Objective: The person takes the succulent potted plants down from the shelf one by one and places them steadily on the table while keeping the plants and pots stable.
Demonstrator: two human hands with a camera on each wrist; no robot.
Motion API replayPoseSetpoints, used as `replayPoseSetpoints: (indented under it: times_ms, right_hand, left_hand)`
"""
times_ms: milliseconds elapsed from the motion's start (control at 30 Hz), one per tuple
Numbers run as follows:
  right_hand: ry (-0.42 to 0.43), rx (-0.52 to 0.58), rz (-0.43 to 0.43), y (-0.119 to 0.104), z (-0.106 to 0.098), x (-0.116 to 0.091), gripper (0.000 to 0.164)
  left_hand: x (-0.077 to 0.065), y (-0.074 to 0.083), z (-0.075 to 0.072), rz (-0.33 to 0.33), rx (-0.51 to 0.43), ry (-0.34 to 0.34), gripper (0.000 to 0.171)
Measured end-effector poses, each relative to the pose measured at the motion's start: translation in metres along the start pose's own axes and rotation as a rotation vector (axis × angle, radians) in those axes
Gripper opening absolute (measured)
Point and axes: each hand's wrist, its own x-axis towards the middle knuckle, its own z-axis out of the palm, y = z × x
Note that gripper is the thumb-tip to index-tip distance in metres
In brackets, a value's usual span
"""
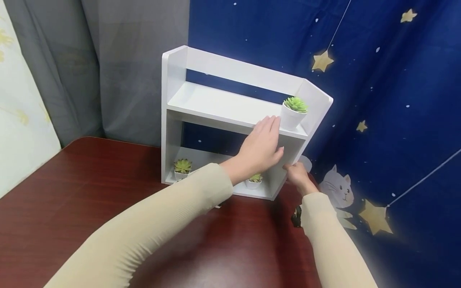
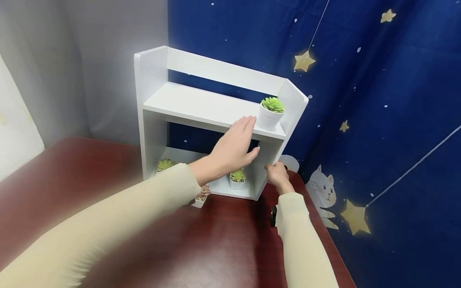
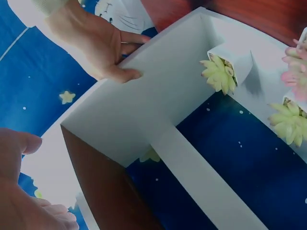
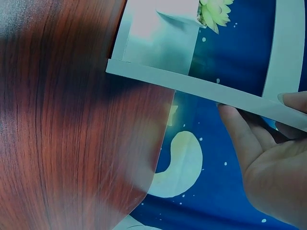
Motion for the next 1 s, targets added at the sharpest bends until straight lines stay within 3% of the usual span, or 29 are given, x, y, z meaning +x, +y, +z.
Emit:
replayPoseSetpoints:
  times_ms: [167,300,467,700,833,1000]
  right_hand:
    - [-0.008,0.007,-0.016,0.002,0.001,0.0,0.049]
    - [-0.007,0.016,-0.021,0.0,0.004,0.002,0.049]
    - [-0.015,0.019,0.017,-0.001,0.006,0.005,0.05]
    - [-0.011,0.006,0.025,0.0,0.005,0.006,0.049]
    - [-0.011,-0.009,0.032,-0.001,0.003,0.005,0.05]
    - [-0.003,0.0,0.033,-0.002,0.001,0.004,0.05]
  left_hand:
    - [0.019,0.0,0.001,-0.057,-0.041,0.002,0.08]
    - [0.033,-0.004,-0.002,-0.158,-0.154,0.019,0.085]
    - [0.049,-0.004,-0.001,-0.252,-0.285,-0.032,0.095]
    - [0.07,0.004,0.004,-0.369,-0.347,-0.029,0.098]
    - [0.08,0.011,0.005,-0.419,-0.382,-0.022,0.1]
    - [0.087,0.014,0.003,-0.436,-0.519,-0.008,0.103]
